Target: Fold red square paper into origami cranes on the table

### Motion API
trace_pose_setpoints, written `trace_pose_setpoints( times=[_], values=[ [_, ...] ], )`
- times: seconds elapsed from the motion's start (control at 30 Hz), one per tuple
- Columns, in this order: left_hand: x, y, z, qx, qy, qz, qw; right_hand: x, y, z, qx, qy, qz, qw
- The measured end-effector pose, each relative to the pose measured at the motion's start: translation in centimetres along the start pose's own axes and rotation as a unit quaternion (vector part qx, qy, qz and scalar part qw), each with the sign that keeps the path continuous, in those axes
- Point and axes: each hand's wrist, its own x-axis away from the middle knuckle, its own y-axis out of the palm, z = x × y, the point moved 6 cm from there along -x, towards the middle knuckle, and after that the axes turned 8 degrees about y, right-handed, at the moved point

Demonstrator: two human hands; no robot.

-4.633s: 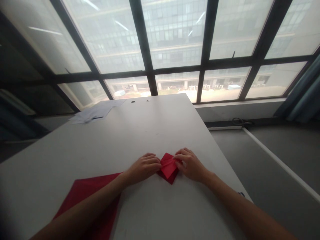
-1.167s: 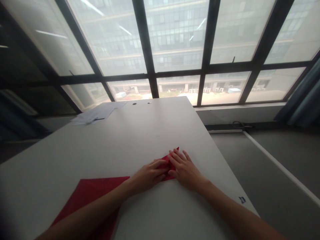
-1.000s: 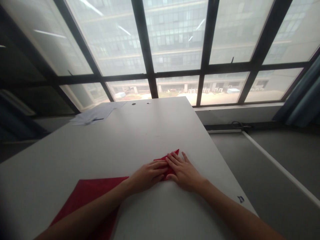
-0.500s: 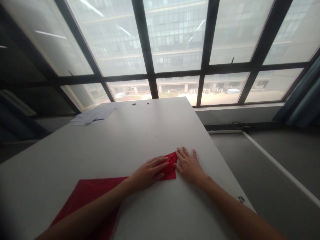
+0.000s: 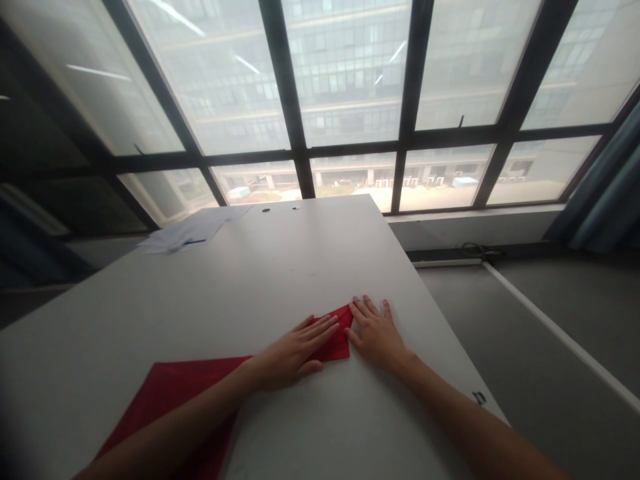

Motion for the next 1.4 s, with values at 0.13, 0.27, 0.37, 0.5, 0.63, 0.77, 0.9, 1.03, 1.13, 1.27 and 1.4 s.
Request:
trace_pose_setpoints(
  times=[0.13,0.27,0.37,0.5,0.63,0.77,0.9,1.03,1.13,1.27,1.4],
  values=[
    [0.0,0.0,0.1,0.002,0.007,-0.01,1.0,-0.1,-0.2,0.2,-0.01,0.028,0.019,0.999],
    [0.0,0.3,-0.1,0.0,-0.002,-0.027,1.0,0.0,-1.3,0.1,-0.028,0.041,0.066,0.997],
    [0.0,0.7,-0.2,-0.001,-0.003,-0.039,0.999,0.3,-1.3,-1.2,-0.026,-0.044,0.039,0.998],
    [0.1,0.8,-0.2,-0.007,0.004,-0.032,0.999,0.6,-0.4,-2.0,-0.022,-0.085,-0.031,0.996],
    [-0.1,0.1,0.2,-0.007,0.023,-0.013,1.0,0.6,-0.3,-2.0,-0.018,-0.079,-0.036,0.996],
    [0.0,-0.5,-0.5,-0.026,-0.014,0.024,0.999,0.6,-0.4,-2.0,-0.014,-0.08,-0.039,0.996],
    [0.4,0.3,-2.1,-0.051,-0.074,0.025,0.996,0.7,-0.5,-2.1,-0.014,-0.083,-0.038,0.996],
    [0.5,0.7,-2.4,-0.048,-0.081,0.025,0.995,0.7,-0.6,-2.2,-0.011,-0.081,-0.036,0.996],
    [0.2,0.2,-1.8,-0.014,-0.056,0.03,0.998,0.7,-0.6,-2.2,-0.01,-0.081,-0.036,0.996],
    [0.1,-1.1,-1.3,0.05,-0.028,0.088,0.995,0.6,-0.5,-2.1,-0.012,-0.07,-0.028,0.997],
    [0.8,-2.9,-2.2,0.061,-0.074,0.243,0.965,0.4,-0.3,-1.6,-0.011,-0.031,-0.008,0.999]
  ],
)
